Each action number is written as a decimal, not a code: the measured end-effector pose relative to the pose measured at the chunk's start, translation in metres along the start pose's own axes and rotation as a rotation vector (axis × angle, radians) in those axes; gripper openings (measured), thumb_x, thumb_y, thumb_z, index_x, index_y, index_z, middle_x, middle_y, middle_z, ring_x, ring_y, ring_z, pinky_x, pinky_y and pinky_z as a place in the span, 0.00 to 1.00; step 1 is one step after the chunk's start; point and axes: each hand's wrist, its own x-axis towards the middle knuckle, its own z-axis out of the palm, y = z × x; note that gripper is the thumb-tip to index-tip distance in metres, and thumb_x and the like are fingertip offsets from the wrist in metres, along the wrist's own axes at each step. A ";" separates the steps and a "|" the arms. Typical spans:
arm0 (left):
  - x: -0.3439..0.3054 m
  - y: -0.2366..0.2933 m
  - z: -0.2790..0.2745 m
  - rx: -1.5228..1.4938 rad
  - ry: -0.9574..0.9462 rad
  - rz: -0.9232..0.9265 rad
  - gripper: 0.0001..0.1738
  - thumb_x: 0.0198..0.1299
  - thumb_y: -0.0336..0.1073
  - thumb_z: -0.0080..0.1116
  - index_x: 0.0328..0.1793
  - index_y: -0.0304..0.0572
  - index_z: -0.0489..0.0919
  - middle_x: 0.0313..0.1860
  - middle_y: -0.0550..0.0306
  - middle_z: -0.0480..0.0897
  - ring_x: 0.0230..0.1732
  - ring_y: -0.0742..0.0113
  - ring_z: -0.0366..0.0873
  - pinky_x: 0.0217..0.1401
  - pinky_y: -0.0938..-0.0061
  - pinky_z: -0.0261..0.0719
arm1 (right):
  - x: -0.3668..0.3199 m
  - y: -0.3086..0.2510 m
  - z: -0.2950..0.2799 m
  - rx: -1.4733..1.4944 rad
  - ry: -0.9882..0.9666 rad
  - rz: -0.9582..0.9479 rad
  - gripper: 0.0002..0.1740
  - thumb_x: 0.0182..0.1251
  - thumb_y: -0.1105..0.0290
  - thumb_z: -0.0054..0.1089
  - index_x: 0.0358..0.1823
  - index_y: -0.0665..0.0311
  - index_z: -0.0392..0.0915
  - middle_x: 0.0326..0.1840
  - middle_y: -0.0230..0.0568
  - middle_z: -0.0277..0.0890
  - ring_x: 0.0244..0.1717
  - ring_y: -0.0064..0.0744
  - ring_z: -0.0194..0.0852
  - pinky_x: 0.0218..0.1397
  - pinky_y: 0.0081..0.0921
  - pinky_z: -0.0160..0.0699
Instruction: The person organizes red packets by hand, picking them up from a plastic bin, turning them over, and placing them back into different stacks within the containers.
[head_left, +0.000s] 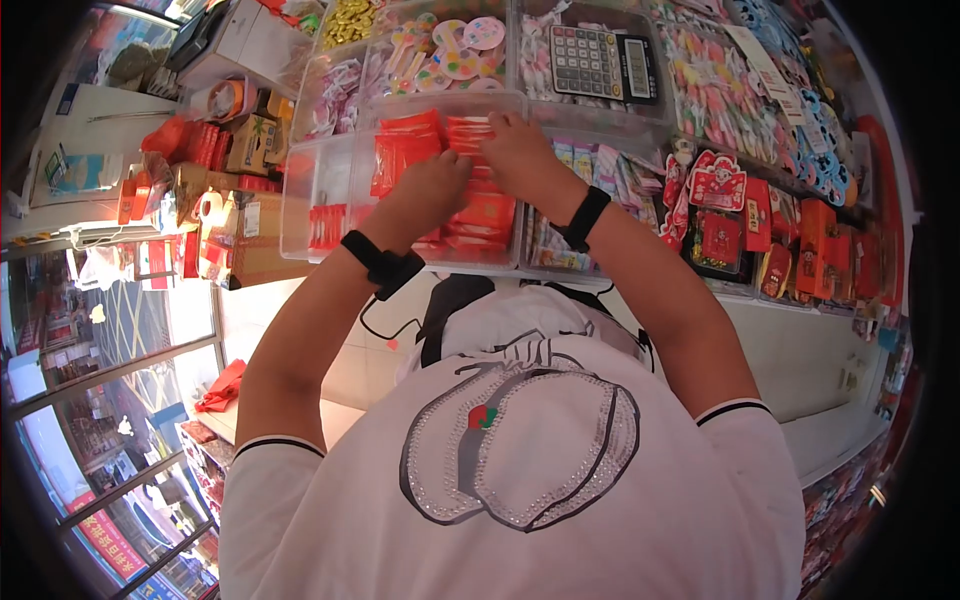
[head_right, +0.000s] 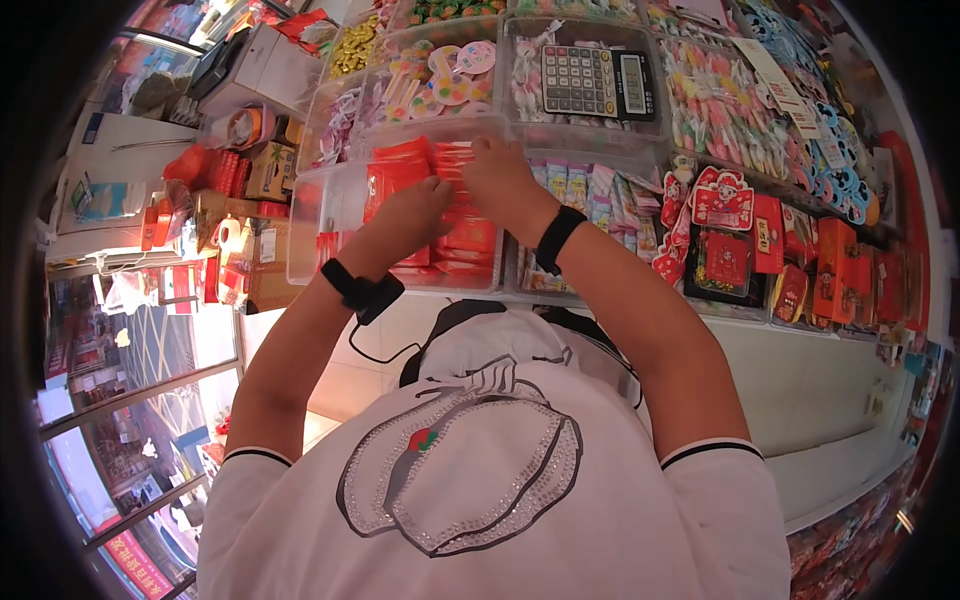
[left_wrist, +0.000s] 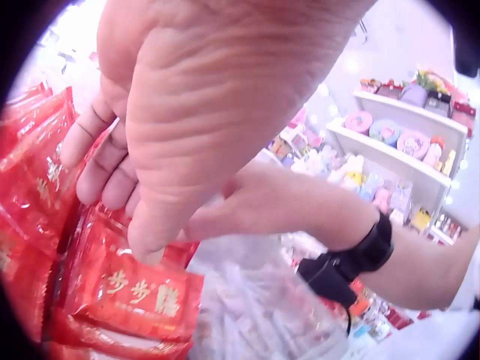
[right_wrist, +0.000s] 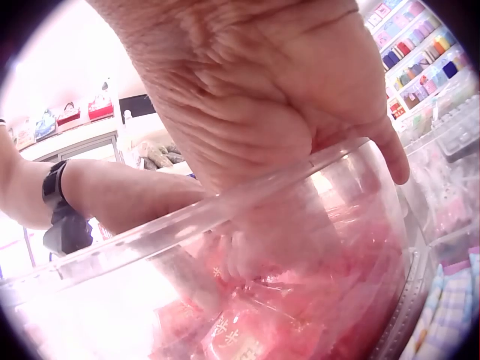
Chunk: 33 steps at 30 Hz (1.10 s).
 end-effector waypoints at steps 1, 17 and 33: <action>-0.004 0.002 -0.014 -0.065 0.005 -0.043 0.21 0.58 0.38 0.70 0.52 0.37 0.76 0.47 0.45 0.81 0.50 0.47 0.83 0.51 0.58 0.83 | 0.000 0.000 0.000 0.017 -0.061 0.020 0.15 0.51 0.70 0.68 0.41 0.64 0.86 0.68 0.57 0.71 0.68 0.54 0.69 0.64 0.52 0.73; -0.130 -0.060 -0.015 -0.841 0.557 -0.562 0.14 0.71 0.38 0.63 0.52 0.34 0.80 0.41 0.57 0.85 0.43 0.71 0.81 0.50 0.74 0.80 | 0.008 -0.024 -0.039 -0.041 -0.052 0.070 0.17 0.57 0.64 0.70 0.48 0.60 0.83 0.54 0.46 0.80 0.62 0.49 0.74 0.63 0.50 0.74; -0.139 -0.083 0.008 -0.956 0.507 -0.426 0.14 0.72 0.39 0.63 0.52 0.35 0.80 0.41 0.57 0.85 0.42 0.73 0.82 0.46 0.75 0.79 | 0.050 -0.078 -0.007 0.133 -0.167 -0.152 0.40 0.52 0.71 0.75 0.69 0.57 0.71 0.77 0.55 0.61 0.68 0.56 0.70 0.69 0.45 0.74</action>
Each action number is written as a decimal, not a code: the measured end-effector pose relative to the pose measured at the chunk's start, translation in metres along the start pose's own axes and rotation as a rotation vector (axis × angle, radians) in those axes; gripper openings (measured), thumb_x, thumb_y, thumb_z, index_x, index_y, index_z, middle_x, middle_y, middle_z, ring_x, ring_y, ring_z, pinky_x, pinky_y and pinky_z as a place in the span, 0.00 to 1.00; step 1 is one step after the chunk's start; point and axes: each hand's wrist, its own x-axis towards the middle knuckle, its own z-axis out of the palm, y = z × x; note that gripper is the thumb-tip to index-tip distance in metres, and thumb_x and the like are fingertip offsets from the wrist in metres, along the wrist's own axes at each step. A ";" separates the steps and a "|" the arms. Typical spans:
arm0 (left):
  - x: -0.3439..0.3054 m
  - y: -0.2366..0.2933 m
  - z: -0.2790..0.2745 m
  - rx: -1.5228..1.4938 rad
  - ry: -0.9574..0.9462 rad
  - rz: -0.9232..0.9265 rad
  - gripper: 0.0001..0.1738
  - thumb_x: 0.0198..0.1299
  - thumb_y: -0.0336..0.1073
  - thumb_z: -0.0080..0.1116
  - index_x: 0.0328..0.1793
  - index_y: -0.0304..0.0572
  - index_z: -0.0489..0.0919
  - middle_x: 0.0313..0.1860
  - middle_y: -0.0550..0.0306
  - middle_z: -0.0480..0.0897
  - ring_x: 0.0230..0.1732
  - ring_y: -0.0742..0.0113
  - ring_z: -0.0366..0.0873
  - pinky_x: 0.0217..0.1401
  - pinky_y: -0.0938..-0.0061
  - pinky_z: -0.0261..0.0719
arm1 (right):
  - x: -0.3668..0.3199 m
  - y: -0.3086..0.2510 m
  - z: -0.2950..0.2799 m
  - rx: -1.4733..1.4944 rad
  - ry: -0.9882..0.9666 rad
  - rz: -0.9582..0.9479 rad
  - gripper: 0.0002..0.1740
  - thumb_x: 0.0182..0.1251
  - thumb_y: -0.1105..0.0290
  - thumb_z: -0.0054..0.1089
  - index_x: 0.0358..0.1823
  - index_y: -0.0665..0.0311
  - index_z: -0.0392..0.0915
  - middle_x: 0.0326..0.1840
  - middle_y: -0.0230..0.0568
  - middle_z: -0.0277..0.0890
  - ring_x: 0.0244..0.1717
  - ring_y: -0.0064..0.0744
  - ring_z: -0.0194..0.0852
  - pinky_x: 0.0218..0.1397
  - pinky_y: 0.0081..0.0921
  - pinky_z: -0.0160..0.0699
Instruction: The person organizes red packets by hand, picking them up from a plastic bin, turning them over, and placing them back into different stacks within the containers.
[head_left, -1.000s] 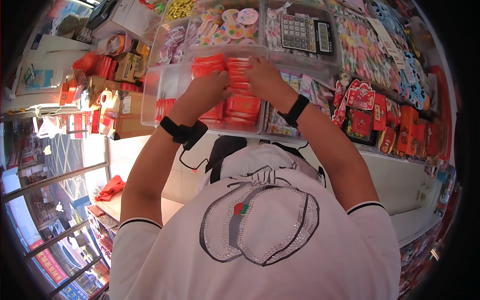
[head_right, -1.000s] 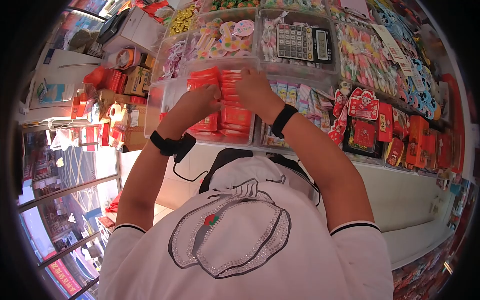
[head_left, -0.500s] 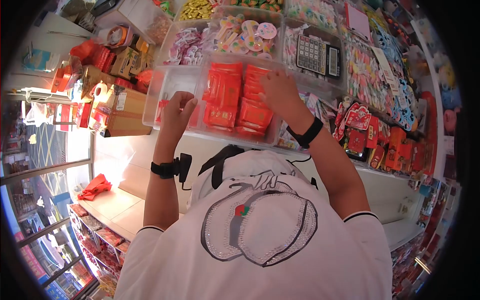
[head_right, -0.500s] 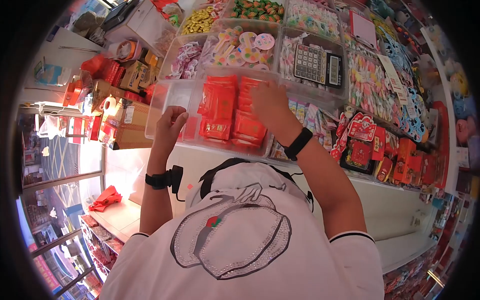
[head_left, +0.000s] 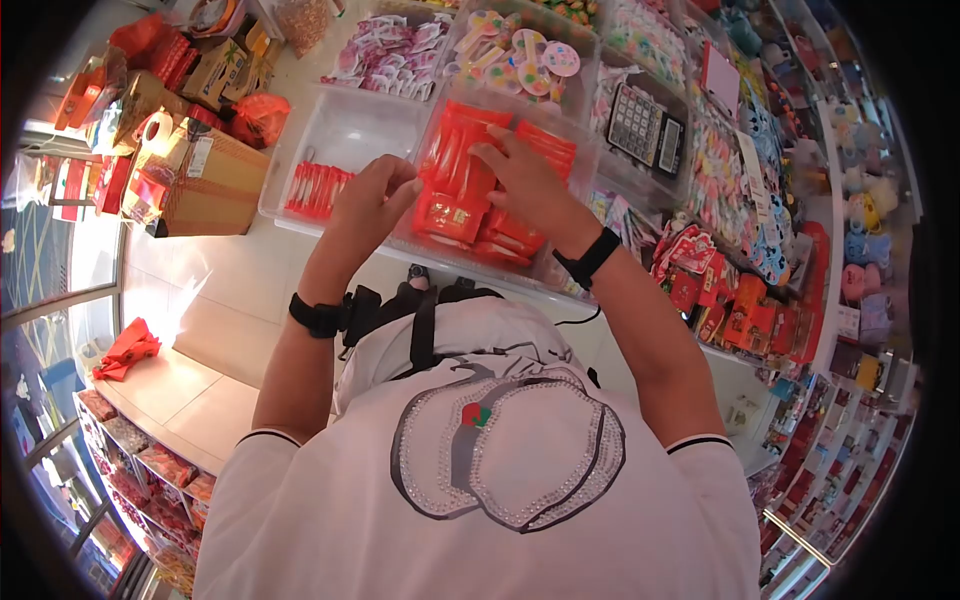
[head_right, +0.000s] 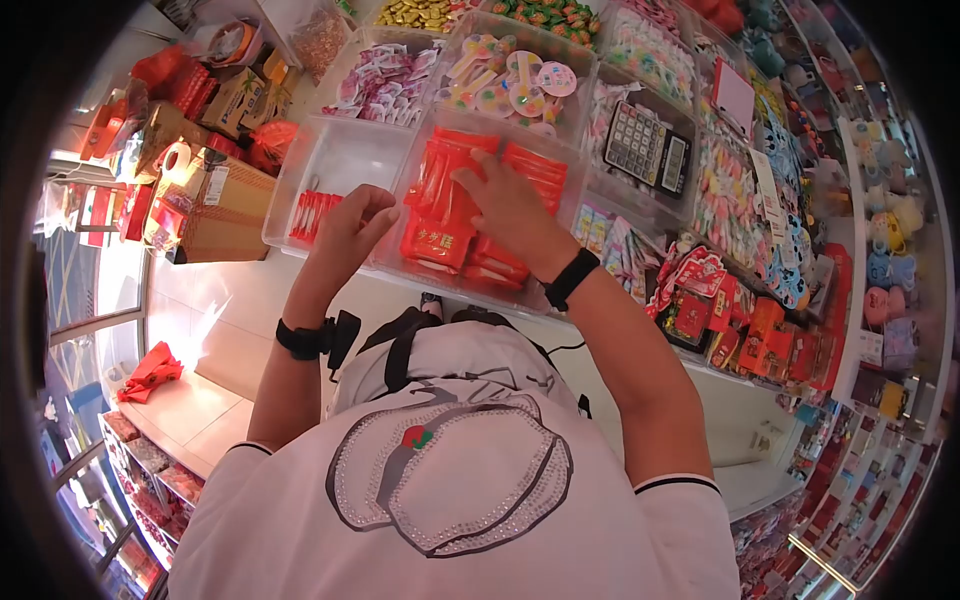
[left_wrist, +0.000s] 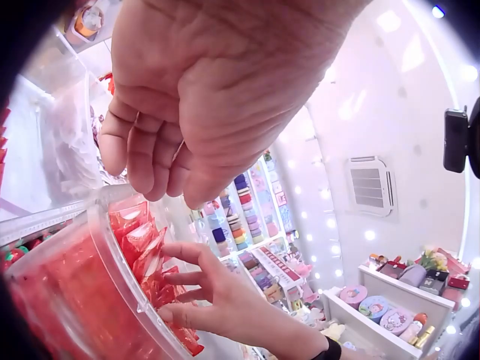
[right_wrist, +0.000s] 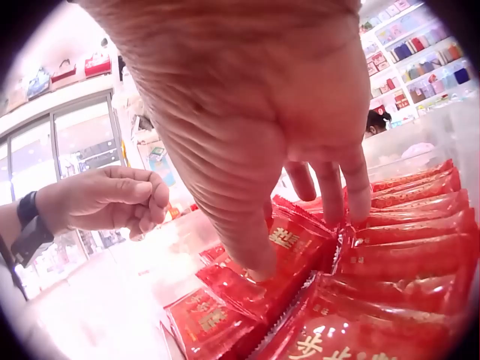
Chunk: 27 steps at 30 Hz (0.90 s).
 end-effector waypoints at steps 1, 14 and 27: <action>-0.001 -0.002 0.000 -0.018 -0.009 0.006 0.14 0.72 0.39 0.63 0.52 0.35 0.80 0.41 0.57 0.85 0.42 0.73 0.82 0.46 0.75 0.80 | 0.001 0.000 -0.001 -0.025 0.009 -0.012 0.40 0.52 0.71 0.76 0.70 0.56 0.70 0.78 0.56 0.59 0.68 0.57 0.70 0.69 0.45 0.74; 0.007 -0.010 -0.003 -0.062 -0.090 0.043 0.13 0.71 0.37 0.63 0.53 0.35 0.79 0.43 0.55 0.85 0.43 0.71 0.82 0.49 0.75 0.80 | 0.016 -0.007 0.002 -0.271 0.003 -0.082 0.25 0.57 0.72 0.66 0.58 0.57 0.76 0.70 0.54 0.65 0.65 0.53 0.72 0.63 0.45 0.75; 0.004 0.001 -0.001 -0.034 -0.044 0.029 0.12 0.71 0.36 0.62 0.52 0.35 0.80 0.41 0.54 0.84 0.41 0.70 0.81 0.46 0.74 0.79 | -0.007 0.016 -0.053 0.222 -0.111 0.053 0.09 0.58 0.77 0.61 0.34 0.64 0.69 0.33 0.44 0.72 0.37 0.46 0.73 0.43 0.40 0.71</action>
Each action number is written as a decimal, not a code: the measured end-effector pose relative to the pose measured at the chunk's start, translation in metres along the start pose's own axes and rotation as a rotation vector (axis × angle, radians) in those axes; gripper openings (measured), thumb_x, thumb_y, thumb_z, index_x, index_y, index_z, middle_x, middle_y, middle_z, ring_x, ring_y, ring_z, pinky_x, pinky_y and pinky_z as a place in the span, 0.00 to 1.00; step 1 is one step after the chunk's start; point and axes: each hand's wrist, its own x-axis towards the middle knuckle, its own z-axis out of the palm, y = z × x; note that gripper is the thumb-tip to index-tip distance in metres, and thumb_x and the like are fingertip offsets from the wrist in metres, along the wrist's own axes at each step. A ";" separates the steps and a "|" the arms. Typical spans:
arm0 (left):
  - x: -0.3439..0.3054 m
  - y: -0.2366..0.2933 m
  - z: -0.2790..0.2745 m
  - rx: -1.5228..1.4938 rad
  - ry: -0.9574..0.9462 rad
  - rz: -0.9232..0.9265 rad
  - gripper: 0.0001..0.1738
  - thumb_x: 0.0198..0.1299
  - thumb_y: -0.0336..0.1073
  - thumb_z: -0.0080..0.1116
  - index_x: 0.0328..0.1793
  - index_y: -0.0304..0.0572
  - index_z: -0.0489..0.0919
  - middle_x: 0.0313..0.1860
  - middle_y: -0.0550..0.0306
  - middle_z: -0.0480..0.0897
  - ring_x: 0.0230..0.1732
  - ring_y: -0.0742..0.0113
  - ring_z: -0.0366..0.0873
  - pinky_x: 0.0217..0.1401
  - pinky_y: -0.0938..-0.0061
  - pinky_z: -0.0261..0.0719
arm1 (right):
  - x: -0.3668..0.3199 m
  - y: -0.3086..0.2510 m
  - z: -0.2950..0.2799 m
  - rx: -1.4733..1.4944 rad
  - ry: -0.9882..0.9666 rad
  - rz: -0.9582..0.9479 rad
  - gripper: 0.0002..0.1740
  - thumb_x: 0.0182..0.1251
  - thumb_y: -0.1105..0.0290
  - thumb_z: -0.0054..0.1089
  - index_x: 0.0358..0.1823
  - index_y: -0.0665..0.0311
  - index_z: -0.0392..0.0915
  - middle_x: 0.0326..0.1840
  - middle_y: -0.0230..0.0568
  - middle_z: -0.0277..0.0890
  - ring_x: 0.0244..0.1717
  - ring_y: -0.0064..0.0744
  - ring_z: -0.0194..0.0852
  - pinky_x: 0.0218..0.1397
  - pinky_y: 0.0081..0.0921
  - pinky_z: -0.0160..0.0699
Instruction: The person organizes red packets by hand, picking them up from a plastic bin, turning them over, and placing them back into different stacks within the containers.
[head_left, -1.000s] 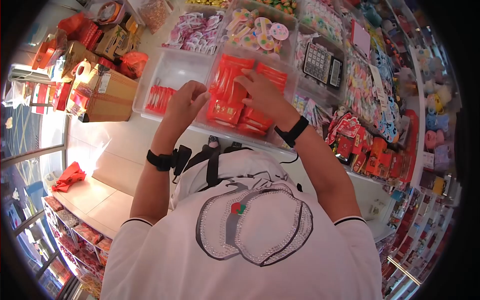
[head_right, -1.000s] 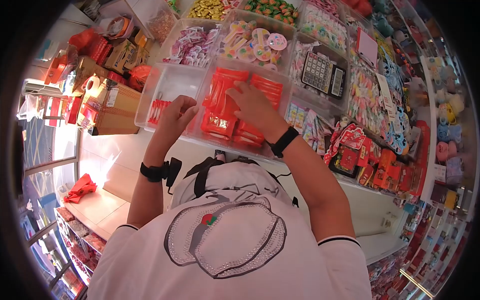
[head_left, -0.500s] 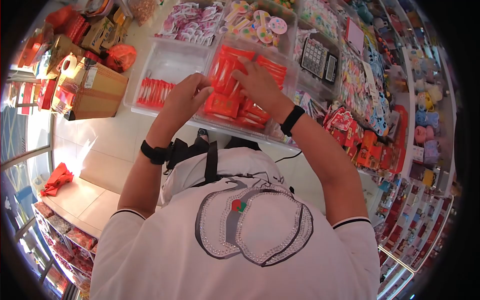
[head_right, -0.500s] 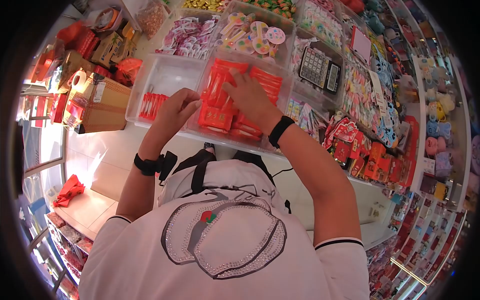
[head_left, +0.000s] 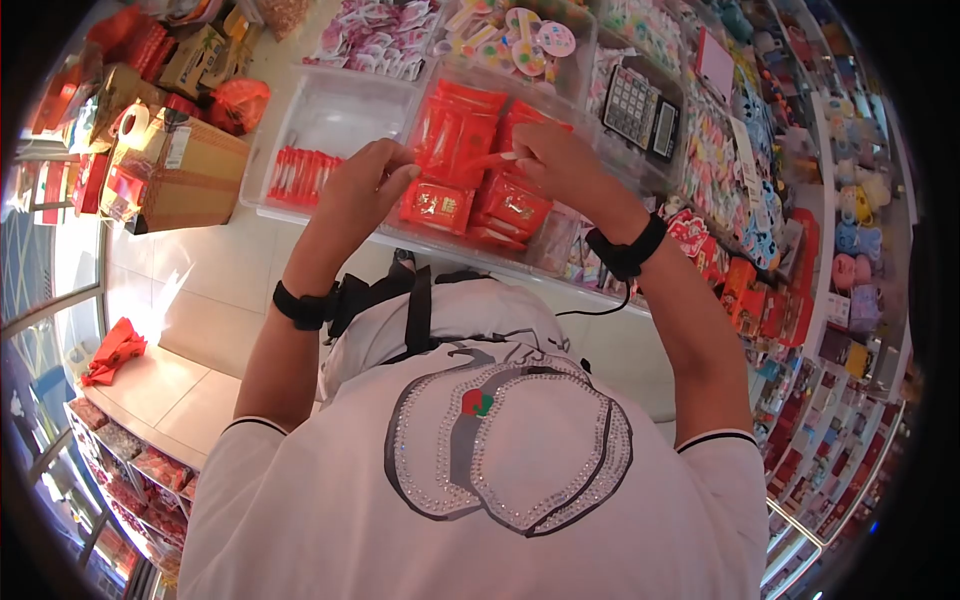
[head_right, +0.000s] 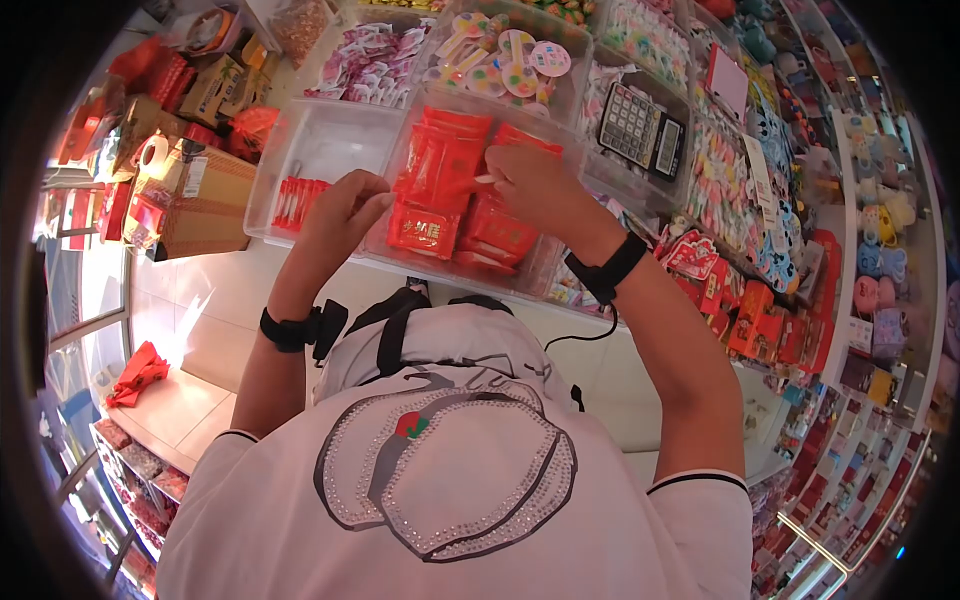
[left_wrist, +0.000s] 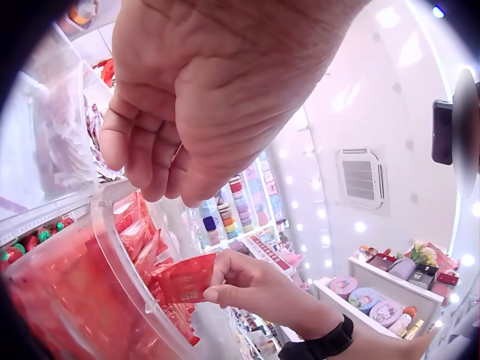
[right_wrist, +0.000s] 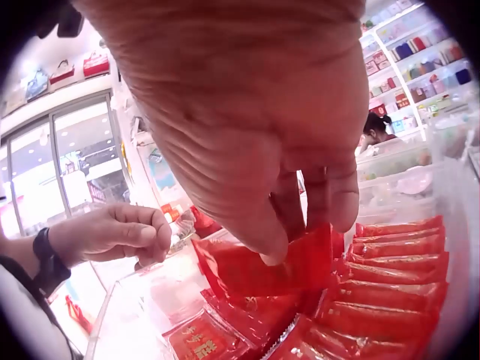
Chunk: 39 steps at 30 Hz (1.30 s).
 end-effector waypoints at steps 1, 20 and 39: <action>0.000 0.001 0.000 0.008 -0.011 -0.004 0.12 0.71 0.36 0.62 0.52 0.34 0.80 0.41 0.54 0.84 0.41 0.69 0.81 0.46 0.74 0.79 | -0.006 0.002 -0.003 0.115 -0.004 0.060 0.10 0.57 0.77 0.61 0.33 0.64 0.67 0.30 0.44 0.71 0.34 0.46 0.71 0.40 0.40 0.69; 0.008 0.014 0.007 0.158 -0.095 0.113 0.11 0.69 0.35 0.64 0.51 0.37 0.79 0.42 0.50 0.84 0.41 0.61 0.84 0.45 0.70 0.80 | -0.056 0.008 0.058 -0.173 -0.013 0.145 0.15 0.56 0.79 0.61 0.45 0.64 0.71 0.39 0.52 0.77 0.46 0.57 0.79 0.46 0.50 0.76; 0.010 0.026 0.008 0.247 -0.121 0.121 0.11 0.70 0.37 0.62 0.50 0.38 0.78 0.43 0.49 0.85 0.40 0.55 0.84 0.46 0.67 0.81 | -0.044 -0.009 0.050 -0.464 -0.029 0.190 0.31 0.48 0.62 0.81 0.51 0.64 0.74 0.51 0.48 0.77 0.57 0.47 0.77 0.59 0.41 0.75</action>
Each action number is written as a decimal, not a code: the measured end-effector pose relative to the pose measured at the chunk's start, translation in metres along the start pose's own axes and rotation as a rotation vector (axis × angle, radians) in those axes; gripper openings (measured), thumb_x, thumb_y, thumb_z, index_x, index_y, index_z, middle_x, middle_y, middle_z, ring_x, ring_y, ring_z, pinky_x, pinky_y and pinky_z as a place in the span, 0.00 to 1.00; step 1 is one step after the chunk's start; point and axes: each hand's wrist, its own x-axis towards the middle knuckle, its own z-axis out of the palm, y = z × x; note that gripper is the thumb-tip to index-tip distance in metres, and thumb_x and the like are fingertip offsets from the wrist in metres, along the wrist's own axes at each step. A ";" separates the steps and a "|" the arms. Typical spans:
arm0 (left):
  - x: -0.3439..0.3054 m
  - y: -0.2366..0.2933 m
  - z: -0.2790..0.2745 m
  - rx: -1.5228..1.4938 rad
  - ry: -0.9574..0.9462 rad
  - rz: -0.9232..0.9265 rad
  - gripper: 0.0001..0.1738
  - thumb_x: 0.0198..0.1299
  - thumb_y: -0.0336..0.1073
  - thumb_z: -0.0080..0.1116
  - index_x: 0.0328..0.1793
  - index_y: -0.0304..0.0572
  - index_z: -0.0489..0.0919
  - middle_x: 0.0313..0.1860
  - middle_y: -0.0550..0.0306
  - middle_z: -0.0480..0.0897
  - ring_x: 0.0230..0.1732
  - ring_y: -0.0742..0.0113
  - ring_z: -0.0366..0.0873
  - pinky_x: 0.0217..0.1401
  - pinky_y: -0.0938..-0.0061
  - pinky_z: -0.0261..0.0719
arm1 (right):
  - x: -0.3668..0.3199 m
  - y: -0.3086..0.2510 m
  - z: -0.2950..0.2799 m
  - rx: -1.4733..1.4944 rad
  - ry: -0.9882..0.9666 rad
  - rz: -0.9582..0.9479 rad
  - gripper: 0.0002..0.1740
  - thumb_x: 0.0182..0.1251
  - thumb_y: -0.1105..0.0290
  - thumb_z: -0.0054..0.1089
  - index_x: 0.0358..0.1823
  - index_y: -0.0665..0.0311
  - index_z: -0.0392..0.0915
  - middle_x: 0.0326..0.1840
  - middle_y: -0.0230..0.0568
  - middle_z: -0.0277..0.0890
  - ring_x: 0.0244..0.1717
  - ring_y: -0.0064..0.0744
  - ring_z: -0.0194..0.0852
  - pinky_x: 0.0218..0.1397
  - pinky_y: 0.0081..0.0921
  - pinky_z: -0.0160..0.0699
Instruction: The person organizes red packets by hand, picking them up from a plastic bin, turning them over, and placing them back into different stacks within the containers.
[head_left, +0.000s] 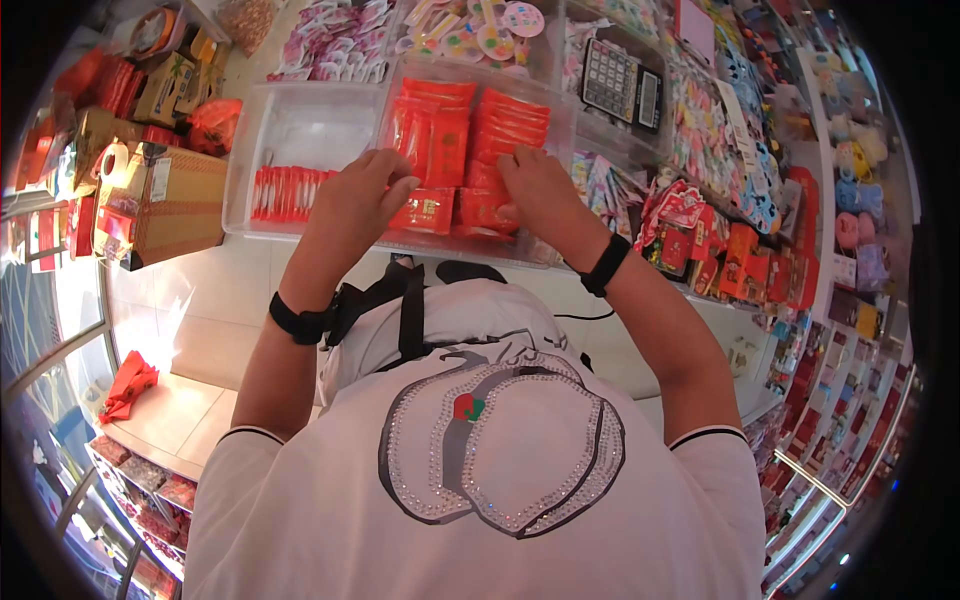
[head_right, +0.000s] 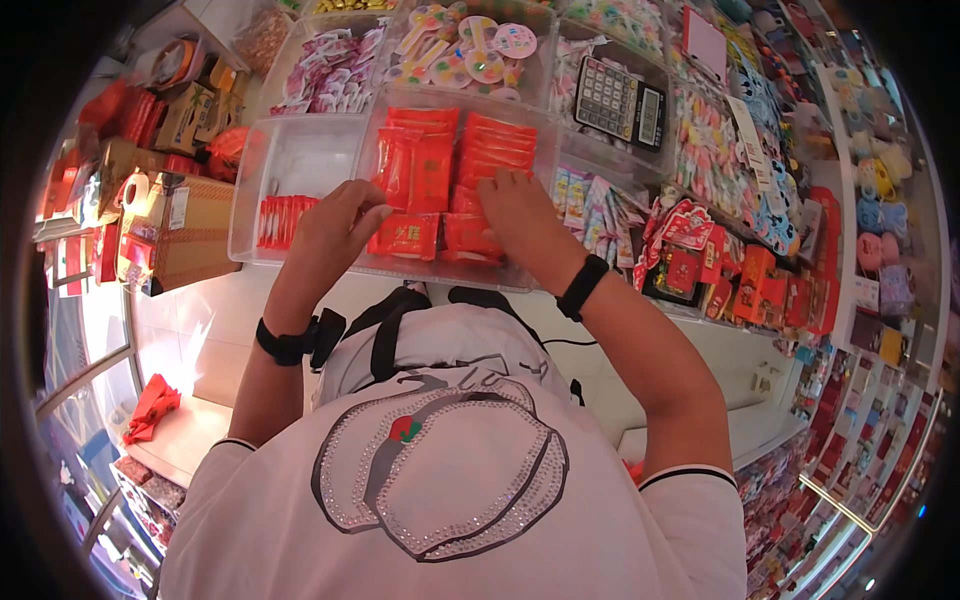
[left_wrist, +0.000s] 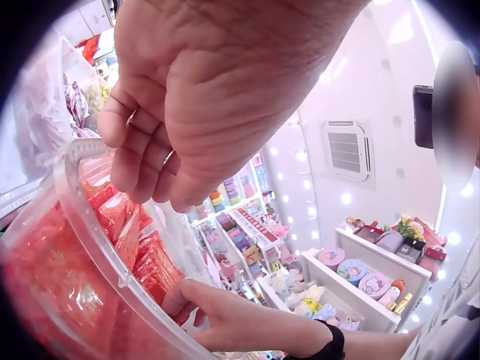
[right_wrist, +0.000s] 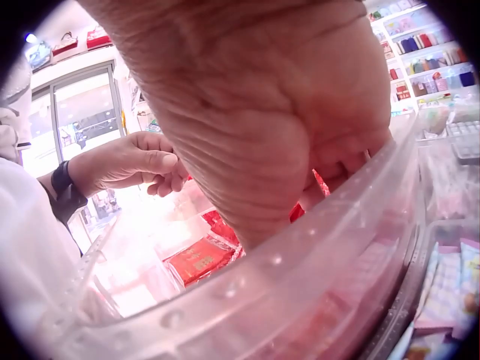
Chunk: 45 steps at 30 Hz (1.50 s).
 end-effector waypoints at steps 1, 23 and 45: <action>0.000 0.000 0.000 0.000 -0.001 0.000 0.11 0.70 0.37 0.62 0.50 0.38 0.78 0.43 0.49 0.85 0.40 0.55 0.84 0.46 0.67 0.82 | 0.001 0.000 0.001 0.002 -0.015 0.009 0.33 0.46 0.62 0.82 0.52 0.64 0.73 0.51 0.48 0.77 0.57 0.47 0.77 0.59 0.41 0.75; 0.003 -0.004 0.005 0.071 0.012 0.035 0.10 0.69 0.37 0.62 0.49 0.39 0.78 0.42 0.50 0.86 0.39 0.54 0.85 0.43 0.66 0.82 | 0.004 0.011 0.007 0.131 -0.122 -0.041 0.29 0.47 0.63 0.79 0.51 0.63 0.78 0.52 0.48 0.79 0.58 0.51 0.77 0.61 0.45 0.77; 0.004 -0.008 0.011 0.121 0.040 0.049 0.10 0.68 0.38 0.63 0.49 0.42 0.79 0.41 0.53 0.86 0.36 0.57 0.85 0.40 0.67 0.83 | 0.011 0.012 -0.004 0.137 -0.083 -0.065 0.24 0.48 0.65 0.77 0.48 0.65 0.81 0.57 0.53 0.74 0.62 0.55 0.71 0.65 0.44 0.75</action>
